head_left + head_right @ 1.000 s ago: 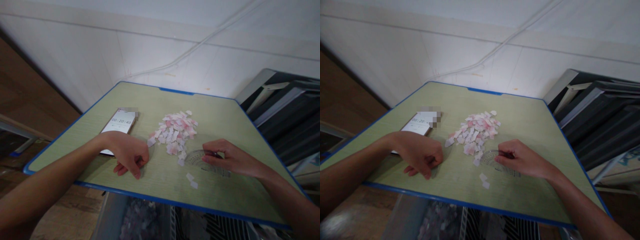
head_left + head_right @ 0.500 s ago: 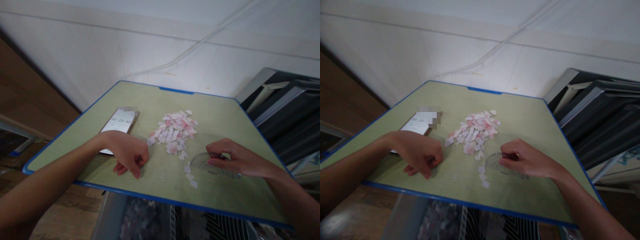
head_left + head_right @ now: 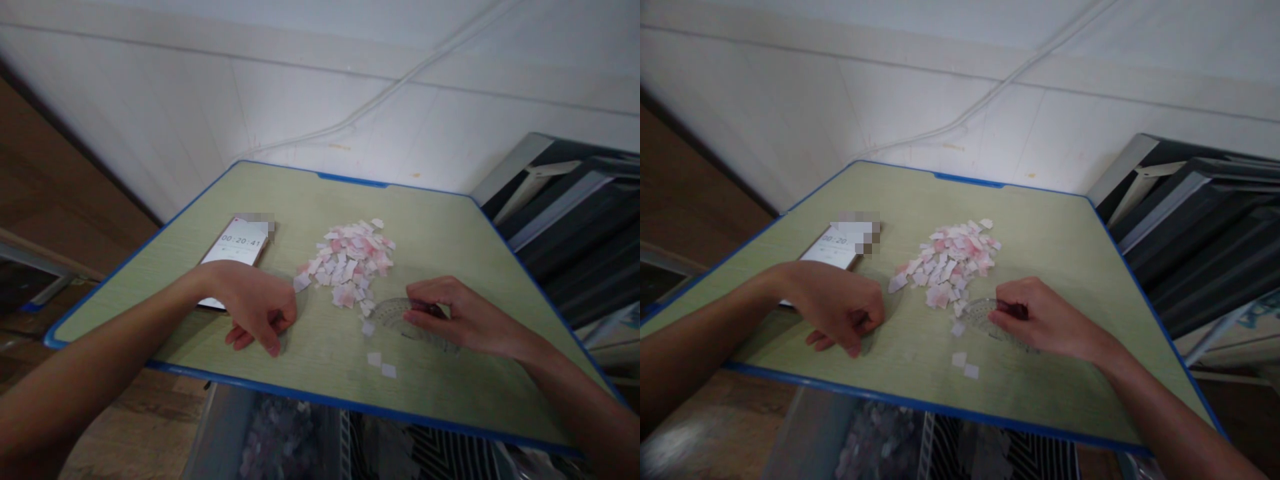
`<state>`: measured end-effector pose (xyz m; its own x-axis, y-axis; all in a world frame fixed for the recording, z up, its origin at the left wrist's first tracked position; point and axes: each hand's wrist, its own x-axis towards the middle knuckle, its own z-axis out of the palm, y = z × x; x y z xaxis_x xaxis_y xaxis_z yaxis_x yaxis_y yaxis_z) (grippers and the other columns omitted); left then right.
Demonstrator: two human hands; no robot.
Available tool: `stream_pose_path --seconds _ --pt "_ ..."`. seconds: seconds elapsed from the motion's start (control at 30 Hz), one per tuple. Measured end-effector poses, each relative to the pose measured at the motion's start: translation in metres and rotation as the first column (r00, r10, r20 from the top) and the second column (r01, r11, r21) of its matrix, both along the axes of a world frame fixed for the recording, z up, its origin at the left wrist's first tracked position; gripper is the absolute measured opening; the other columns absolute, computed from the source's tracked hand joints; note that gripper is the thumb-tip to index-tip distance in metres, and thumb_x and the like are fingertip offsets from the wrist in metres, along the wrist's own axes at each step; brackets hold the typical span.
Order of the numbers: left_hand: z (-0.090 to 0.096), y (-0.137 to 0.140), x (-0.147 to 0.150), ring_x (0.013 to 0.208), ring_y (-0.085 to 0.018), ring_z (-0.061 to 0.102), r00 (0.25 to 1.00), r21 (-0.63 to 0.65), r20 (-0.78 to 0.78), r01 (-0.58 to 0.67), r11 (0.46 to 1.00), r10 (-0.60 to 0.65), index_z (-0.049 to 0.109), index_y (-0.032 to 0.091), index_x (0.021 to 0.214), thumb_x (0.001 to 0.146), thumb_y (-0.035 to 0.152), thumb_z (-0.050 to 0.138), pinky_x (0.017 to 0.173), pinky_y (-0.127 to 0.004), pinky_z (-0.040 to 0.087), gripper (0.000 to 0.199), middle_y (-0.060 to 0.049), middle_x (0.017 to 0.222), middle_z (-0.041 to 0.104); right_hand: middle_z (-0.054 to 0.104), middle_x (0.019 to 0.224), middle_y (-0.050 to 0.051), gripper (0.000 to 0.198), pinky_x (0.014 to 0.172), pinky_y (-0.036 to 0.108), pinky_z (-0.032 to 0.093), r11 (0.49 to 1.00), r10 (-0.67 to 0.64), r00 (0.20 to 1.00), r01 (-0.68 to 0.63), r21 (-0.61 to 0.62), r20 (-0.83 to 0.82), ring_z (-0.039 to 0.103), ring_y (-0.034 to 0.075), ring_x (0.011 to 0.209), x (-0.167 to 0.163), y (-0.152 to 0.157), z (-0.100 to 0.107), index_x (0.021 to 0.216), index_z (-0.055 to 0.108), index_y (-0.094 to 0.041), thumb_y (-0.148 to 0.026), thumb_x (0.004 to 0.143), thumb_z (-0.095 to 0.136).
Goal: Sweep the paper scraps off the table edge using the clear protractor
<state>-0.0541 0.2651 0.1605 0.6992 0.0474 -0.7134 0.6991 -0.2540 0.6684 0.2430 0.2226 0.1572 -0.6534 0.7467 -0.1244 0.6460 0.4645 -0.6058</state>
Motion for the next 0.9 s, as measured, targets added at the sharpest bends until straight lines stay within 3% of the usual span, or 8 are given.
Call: stream_pose_path --seconds 0.13,0.33,0.6,0.9 --pt "0.001 -0.001 0.000 0.034 -0.013 0.052 0.999 -0.002 -0.020 -0.034 0.999 0.034 0.041 0.022 0.055 0.076 0.022 0.058 0.034 -0.020 0.035 0.027 0.004 0.037 0.053 0.034 0.050 -0.005 0.038 0.047 0.025 0.025 0.999 0.034 0.999 -0.035 -0.015 -0.008 0.035 0.009 0.047 0.000 -0.001 0.000 0.054 0.035 -0.020 -0.035 0.086 0.047" --pt "-0.005 -0.001 -0.004 0.033 -0.011 0.051 0.997 -0.016 0.056 -0.054 0.998 0.055 0.043 0.021 0.054 0.076 0.025 0.060 0.033 -0.019 0.033 0.028 0.004 0.037 0.053 0.033 0.050 -0.005 0.040 0.048 0.025 0.025 0.998 0.018 0.999 -0.016 0.056 -0.037 0.035 0.008 0.047 0.000 -0.002 0.006 0.053 0.033 -0.019 -0.035 0.087 0.047" --pt "0.000 -0.001 0.000 0.035 -0.014 0.053 1.000 0.007 0.003 -0.020 1.000 0.020 0.042 0.022 0.055 0.076 0.024 0.059 0.034 -0.020 0.034 0.028 0.004 0.037 0.054 0.032 0.051 -0.005 0.039 0.049 0.025 0.024 0.991 0.125 0.992 -0.124 -0.060 0.014 0.035 0.008 0.049 0.003 -0.004 0.008 0.053 0.034 -0.019 -0.034 0.086 0.048" --pt "0.000 -0.001 0.000 0.034 -0.013 0.051 0.999 -0.013 -0.005 -0.040 0.999 0.040 0.042 0.022 0.055 0.076 0.022 0.059 0.034 -0.020 0.036 0.028 0.005 0.037 0.052 0.035 0.053 -0.004 0.038 0.050 0.025 0.025 0.994 0.066 0.997 -0.070 -0.083 -0.052 0.037 0.009 0.050 -0.004 -0.004 0.003 0.056 0.037 -0.019 -0.037 0.088 0.047"
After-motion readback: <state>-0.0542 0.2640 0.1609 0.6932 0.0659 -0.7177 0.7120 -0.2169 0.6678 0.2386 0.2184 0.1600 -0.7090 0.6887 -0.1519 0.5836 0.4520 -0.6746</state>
